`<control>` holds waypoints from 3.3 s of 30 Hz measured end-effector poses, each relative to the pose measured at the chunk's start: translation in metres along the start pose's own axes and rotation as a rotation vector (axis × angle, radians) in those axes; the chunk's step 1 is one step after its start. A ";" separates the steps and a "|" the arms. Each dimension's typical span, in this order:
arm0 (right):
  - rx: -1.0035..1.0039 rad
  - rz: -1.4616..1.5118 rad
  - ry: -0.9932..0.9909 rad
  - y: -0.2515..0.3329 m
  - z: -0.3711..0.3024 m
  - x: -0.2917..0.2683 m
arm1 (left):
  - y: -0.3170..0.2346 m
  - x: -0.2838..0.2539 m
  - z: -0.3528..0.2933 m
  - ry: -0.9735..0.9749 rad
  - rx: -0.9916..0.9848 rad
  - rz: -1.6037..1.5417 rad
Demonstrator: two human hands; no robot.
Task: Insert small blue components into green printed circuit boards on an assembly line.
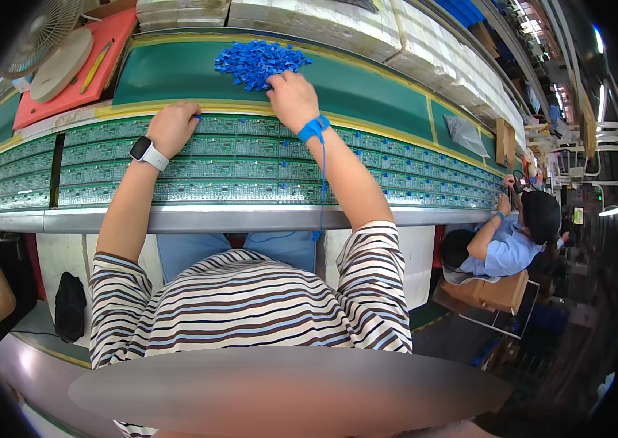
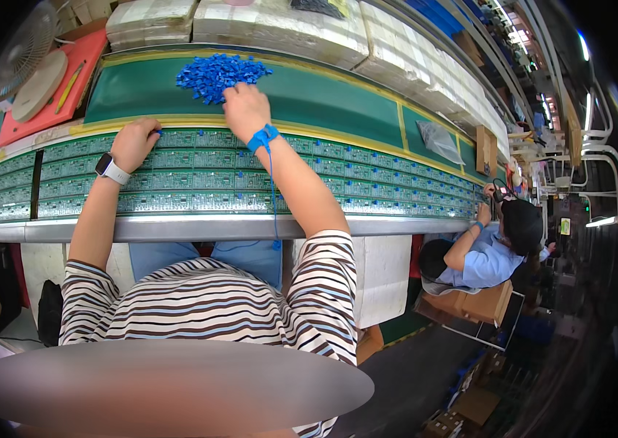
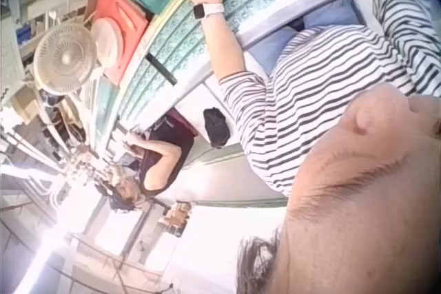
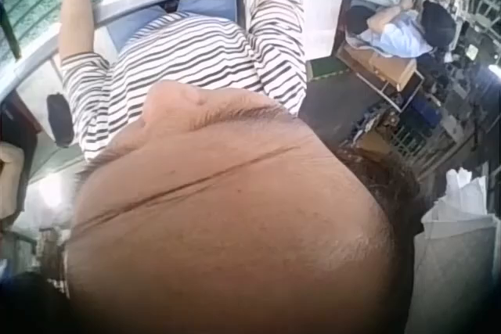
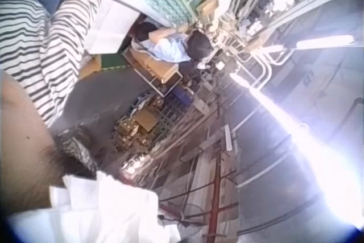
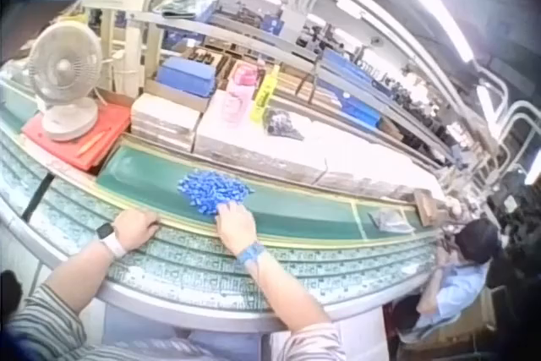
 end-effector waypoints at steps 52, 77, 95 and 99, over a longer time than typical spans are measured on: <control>0.044 0.329 0.003 0.059 -0.059 -0.011 | -0.012 -0.015 -0.032 0.040 0.066 -0.082; -0.109 0.143 0.007 0.060 -0.059 -0.010 | -0.019 -0.050 -0.086 -0.082 0.084 0.292; 0.142 -0.069 -0.058 -0.028 0.002 0.008 | -0.054 -0.034 -0.073 0.082 0.112 0.112; 0.094 -0.055 -0.021 -0.035 -0.001 0.007 | -0.072 -0.024 -0.048 0.266 0.096 0.153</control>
Point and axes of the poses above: each hand's wrist, its own z-axis towards the middle knuckle, its own x-axis out of the palm, y = z × x, the point moved 1 cm from there along z, towards the middle knuckle, and after that the axes turned 15 degrees about -y, right-handed, at the moved point
